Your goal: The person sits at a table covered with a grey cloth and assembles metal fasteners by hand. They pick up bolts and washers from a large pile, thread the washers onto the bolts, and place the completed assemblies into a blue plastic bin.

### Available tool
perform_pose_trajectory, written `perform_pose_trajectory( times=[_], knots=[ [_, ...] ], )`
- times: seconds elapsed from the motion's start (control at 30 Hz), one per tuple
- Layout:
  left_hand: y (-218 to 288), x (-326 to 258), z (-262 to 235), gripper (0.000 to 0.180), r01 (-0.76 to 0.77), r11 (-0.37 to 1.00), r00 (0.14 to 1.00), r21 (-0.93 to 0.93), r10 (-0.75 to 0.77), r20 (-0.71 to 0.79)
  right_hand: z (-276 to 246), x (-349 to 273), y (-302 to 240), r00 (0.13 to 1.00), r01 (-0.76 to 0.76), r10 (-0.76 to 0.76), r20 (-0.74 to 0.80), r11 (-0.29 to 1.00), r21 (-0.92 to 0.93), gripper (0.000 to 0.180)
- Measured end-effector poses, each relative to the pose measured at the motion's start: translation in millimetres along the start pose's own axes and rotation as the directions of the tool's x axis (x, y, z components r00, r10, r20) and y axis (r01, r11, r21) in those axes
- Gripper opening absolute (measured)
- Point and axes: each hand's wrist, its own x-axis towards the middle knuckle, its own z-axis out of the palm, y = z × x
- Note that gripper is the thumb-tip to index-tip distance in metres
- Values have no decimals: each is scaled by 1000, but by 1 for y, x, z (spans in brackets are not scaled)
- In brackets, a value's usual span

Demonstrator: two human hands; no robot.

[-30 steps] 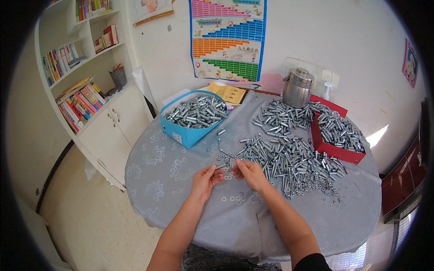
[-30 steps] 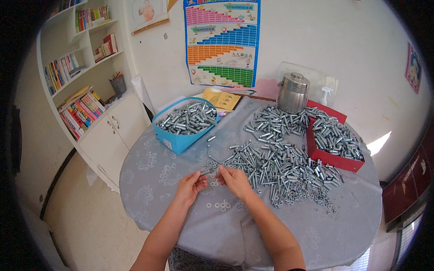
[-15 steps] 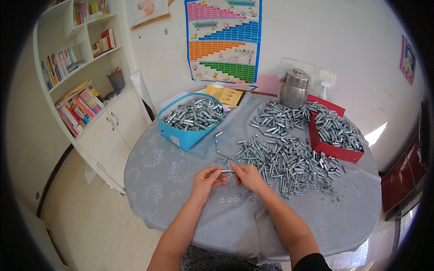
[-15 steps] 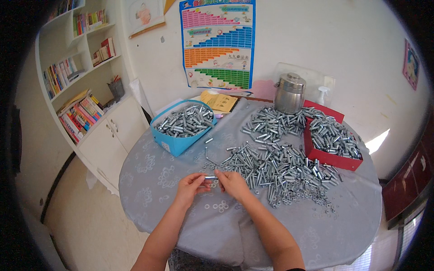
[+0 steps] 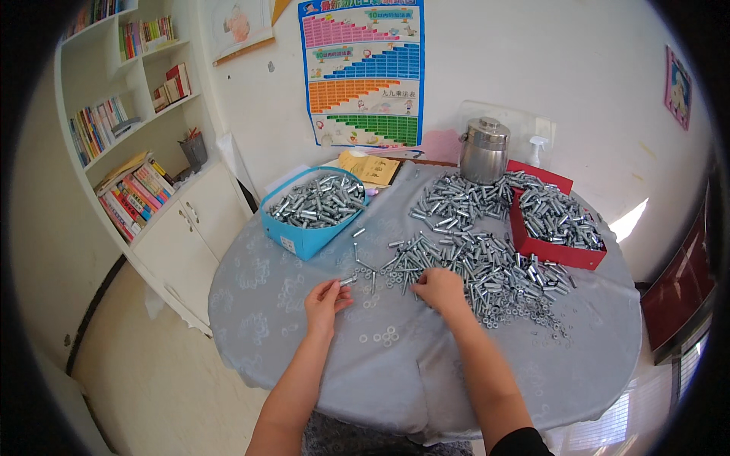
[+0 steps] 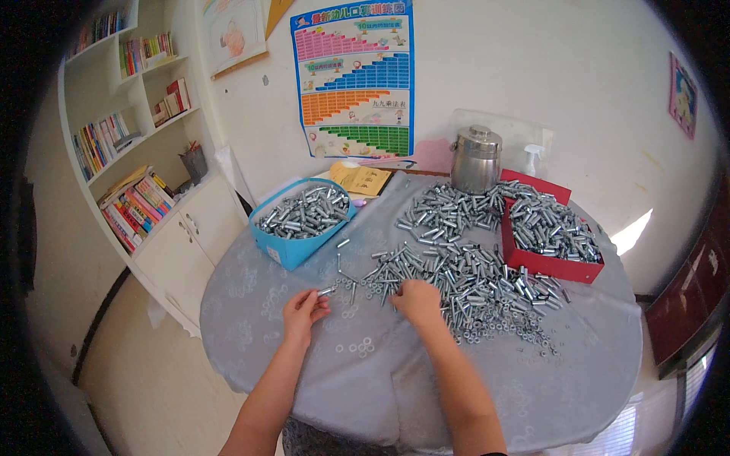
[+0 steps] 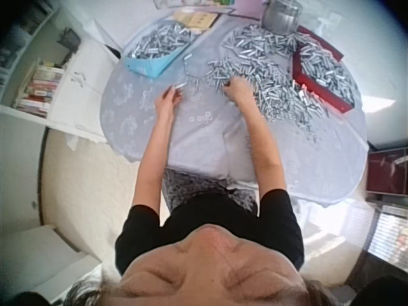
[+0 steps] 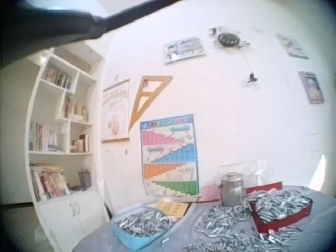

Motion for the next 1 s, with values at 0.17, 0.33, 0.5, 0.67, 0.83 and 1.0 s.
perform_pose_trajectory(
  times=[0.17, 0.33, 0.5, 0.67, 0.83, 1.0],
  knots=[
    [4, 14, 4, 22, -57, 998, 990, 15, 59, -127, 21, 6, 3, 997, -3, -1, -72, 998, -55, 21],
    [54, 85, 16, 31, -240, 965, 971, -103, 238, -39, 20, 6, 4, 998, -8, 7, -65, 1000, -24, 21],
    [75, 126, 19, 33, -435, 754, 893, 492, 432, 129, 19, 5, 3, 996, -1, 3, -84, 1000, 19, 20],
    [23, 103, 39, 19, -421, 557, 907, 716, 284, 312, 20, 7, 7, 996, -17, 20, -85, 999, 30, 19],
    [-16, 116, 52, 29, -603, 155, 786, 782, 279, 551, 23, 6, 8, 998, -1, 3, -66, 999, 34, 18],
    [-39, 148, 60, 31, -464, -60, 849, 884, 256, 463, 17, 3, 3, 999, 23, -21, -42, 998, 65, 19]
  ],
)
